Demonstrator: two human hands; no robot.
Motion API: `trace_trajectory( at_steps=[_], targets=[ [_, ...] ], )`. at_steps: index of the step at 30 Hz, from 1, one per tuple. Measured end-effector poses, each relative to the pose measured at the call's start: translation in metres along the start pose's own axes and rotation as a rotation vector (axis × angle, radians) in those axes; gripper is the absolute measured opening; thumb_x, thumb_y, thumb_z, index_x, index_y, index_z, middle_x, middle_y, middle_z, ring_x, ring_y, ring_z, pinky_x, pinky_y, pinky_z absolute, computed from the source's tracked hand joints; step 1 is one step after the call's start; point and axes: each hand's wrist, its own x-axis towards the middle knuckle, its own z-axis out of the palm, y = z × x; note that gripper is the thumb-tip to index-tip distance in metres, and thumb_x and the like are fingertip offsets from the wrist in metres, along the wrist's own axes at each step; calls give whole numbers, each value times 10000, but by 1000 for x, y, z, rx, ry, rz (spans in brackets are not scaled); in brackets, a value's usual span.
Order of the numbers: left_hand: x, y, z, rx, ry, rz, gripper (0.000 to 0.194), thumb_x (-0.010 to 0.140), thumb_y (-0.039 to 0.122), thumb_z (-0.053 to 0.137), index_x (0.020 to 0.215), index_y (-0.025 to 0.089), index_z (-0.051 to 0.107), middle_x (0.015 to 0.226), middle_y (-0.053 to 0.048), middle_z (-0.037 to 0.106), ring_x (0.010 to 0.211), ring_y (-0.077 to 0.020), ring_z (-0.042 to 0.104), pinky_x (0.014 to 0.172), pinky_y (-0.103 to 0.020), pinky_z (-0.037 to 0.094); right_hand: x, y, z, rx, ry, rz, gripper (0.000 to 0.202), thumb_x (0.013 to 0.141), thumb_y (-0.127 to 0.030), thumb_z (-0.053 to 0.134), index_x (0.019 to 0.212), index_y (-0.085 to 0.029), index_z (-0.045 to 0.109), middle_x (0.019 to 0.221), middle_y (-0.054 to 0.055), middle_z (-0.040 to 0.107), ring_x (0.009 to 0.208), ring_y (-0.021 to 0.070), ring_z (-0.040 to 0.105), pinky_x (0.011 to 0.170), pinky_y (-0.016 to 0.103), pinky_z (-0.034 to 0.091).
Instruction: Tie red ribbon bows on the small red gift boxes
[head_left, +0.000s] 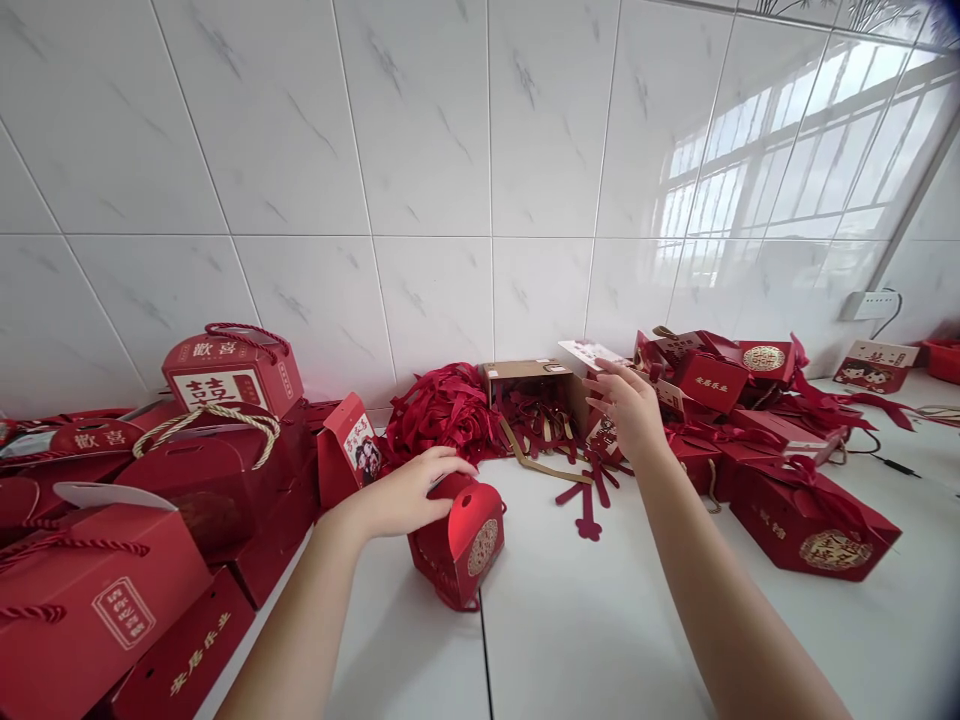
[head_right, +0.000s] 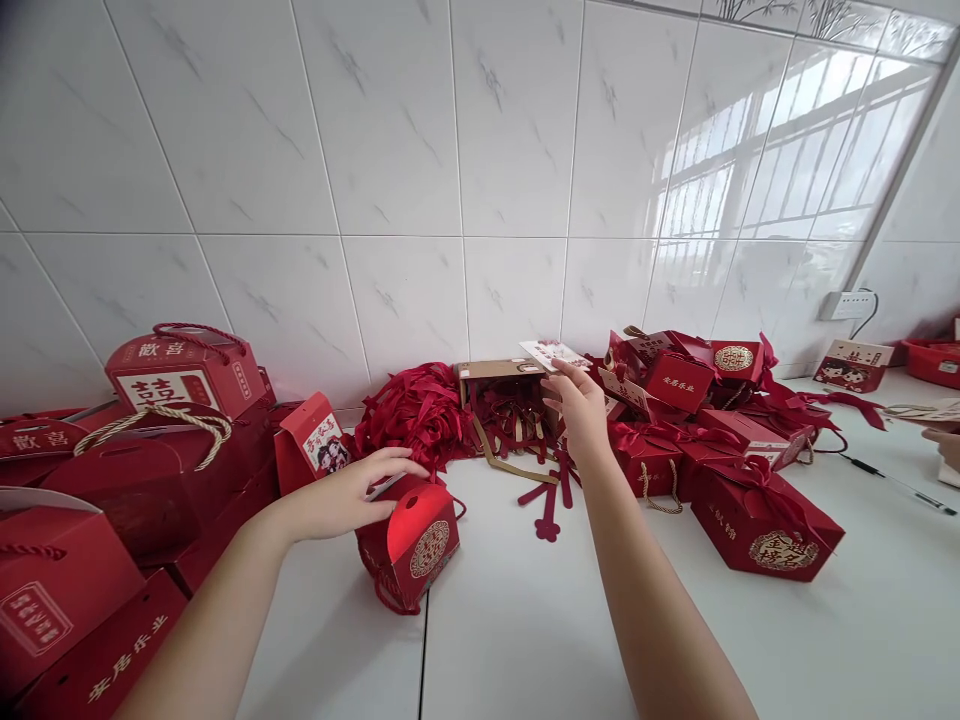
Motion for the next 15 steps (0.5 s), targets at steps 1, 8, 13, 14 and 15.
trace_trajectory(
  at_steps=[1,8,13,14,15],
  targets=[
    [-2,1,0,3,-1,-35,585,750,314,546,1332,324,486,1511,-27,351,1307,-273,448,990,-331,446,-4,-5,1,-16,1,-50,381,690,-285,641,1057,-185,657,1053,60,673,993,211,649,759,299,549],
    [-7,-8,-3,23,-53,-211,1014,597,435,715,1483,244,262,1496,-123,388,1319,-342,431,971,-379,446,-23,-23,5,-148,116,-568,361,832,-327,568,1165,-203,632,1182,82,649,1095,218,609,908,361,502],
    [-10,-9,-4,39,-46,-265,883,682,500,636,1464,246,314,1504,-103,376,1337,-312,419,1020,-380,400,-28,-27,7,-74,156,-508,346,881,-405,507,1127,-211,654,1130,68,669,1024,215,645,823,356,531],
    [-11,-11,-4,42,-43,-269,861,690,517,624,1455,252,331,1494,-97,394,1328,-309,432,1009,-374,411,-29,-29,7,-54,192,-575,347,885,-405,506,1133,-212,654,1110,67,675,1032,213,641,846,362,522],
    [-12,-14,-5,39,-40,-266,840,689,525,622,1442,260,357,1475,-92,428,1307,-306,459,986,-365,430,-31,-31,8,-37,216,-610,345,882,-396,515,1133,-209,659,1087,69,681,1038,214,639,863,367,513]
  ],
)
